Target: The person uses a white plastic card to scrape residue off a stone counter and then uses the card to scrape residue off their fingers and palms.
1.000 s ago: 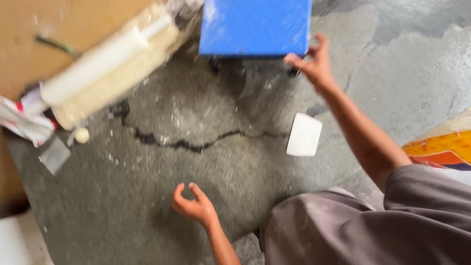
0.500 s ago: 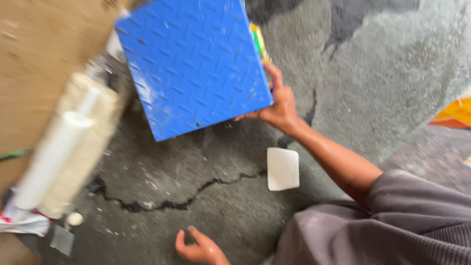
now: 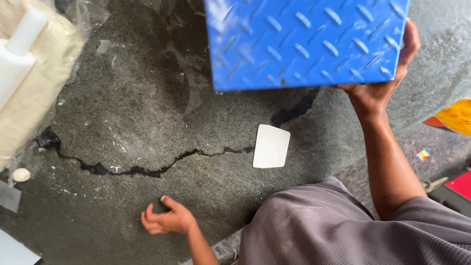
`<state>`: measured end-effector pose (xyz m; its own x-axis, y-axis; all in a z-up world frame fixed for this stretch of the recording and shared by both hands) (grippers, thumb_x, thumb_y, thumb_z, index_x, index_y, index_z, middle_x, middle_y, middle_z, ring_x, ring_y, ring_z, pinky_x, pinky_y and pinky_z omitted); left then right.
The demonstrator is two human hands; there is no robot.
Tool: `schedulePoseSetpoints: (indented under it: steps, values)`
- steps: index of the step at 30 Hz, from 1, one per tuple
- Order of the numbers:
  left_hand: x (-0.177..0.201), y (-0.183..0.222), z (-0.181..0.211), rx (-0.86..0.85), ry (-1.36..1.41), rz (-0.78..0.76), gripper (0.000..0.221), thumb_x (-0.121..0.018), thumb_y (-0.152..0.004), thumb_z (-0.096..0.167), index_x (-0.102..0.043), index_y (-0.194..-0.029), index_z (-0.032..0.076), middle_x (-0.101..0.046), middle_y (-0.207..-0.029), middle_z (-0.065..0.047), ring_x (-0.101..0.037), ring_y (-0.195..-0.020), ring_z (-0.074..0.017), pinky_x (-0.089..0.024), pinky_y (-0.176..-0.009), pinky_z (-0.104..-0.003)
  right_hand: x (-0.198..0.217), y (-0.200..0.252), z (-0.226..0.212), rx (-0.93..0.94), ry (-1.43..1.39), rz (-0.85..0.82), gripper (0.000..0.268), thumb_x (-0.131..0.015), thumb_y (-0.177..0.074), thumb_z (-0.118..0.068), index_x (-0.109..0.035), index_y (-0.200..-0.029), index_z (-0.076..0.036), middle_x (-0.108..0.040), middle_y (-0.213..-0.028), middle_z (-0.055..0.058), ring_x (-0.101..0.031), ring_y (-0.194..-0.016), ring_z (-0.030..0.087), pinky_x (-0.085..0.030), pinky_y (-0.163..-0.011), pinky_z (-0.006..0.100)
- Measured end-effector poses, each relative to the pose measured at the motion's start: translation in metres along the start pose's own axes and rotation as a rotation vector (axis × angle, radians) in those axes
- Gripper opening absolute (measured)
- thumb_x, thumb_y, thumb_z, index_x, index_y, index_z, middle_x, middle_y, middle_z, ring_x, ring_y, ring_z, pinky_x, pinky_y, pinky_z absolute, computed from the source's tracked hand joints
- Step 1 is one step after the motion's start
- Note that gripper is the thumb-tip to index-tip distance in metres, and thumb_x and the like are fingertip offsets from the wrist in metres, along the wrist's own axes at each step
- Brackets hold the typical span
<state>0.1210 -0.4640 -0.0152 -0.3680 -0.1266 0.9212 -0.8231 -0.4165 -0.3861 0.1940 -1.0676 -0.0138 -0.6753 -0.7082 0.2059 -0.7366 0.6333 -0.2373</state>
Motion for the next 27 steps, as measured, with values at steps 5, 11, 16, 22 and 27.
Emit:
schedulePoseSetpoints:
  steps: [5,11,16,22,27]
  values:
    - [-0.001,0.034,-0.071,0.391,0.009,0.039,0.045,-0.068,-0.105,0.042,-0.053,-0.128,0.007,-0.048,-0.131,-0.019,-0.044,-0.124,-0.0424,-0.039,-0.098,-0.061,-0.016,-0.015,0.003,0.011,-0.180,0.123,0.117,-0.105,-0.075,-0.036,-0.028,-0.157,-0.004,-0.053,-0.139,0.010,-0.057,-0.126,0.021,-0.051,-0.114,0.034]
    - [0.000,0.048,-0.058,0.278,-0.124,0.071,0.038,-0.062,-0.111,0.042,-0.054,-0.123,0.007,-0.052,-0.137,-0.014,-0.050,-0.124,-0.0404,-0.039,-0.096,-0.057,-0.104,-0.051,-0.012,0.093,-0.036,0.247,0.094,-0.098,-0.091,-0.024,-0.028,-0.147,0.001,-0.071,-0.122,0.016,-0.074,-0.110,0.025,-0.064,-0.103,0.035]
    - [-0.001,0.045,-0.053,0.289,-0.074,0.080,0.040,-0.063,-0.109,0.043,-0.055,-0.126,0.008,-0.052,-0.138,-0.015,-0.048,-0.123,-0.0396,-0.038,-0.097,-0.055,-0.172,-0.082,0.016,0.048,0.147,0.211,0.106,-0.089,-0.098,-0.027,-0.007,-0.153,0.010,-0.073,-0.121,0.024,-0.073,-0.113,0.030,-0.054,-0.106,0.036]
    - [0.021,0.045,-0.048,0.285,0.002,0.107,0.043,-0.063,-0.109,0.043,-0.055,-0.130,0.007,-0.051,-0.141,-0.017,-0.046,-0.127,-0.0397,-0.038,-0.099,-0.056,-0.187,-0.107,0.046,0.207,0.064,-0.016,0.106,-0.082,-0.096,-0.014,0.001,-0.157,0.009,-0.058,-0.138,0.028,-0.062,-0.126,0.032,-0.048,-0.111,0.040]
    - [0.024,0.045,-0.047,0.310,0.085,0.141,0.043,-0.061,-0.108,0.044,-0.056,-0.133,0.009,-0.052,-0.144,-0.016,-0.047,-0.129,-0.0397,-0.041,-0.097,-0.055,-0.148,-0.022,0.016,-0.209,0.211,-0.449,0.038,-0.077,-0.101,-0.024,-0.063,-0.120,0.007,-0.067,-0.110,0.022,-0.064,-0.097,0.022,-0.051,-0.085,0.035]
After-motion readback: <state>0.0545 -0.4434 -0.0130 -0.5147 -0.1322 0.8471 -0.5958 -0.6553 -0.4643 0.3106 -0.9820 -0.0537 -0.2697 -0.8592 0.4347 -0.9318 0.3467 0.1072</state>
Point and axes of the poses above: each hand's wrist, its own y-axis away from the middle knuckle, its own x-axis out of the back of the hand, z = x × y, the point moved 1 cm from there along -y, towards the middle knuckle
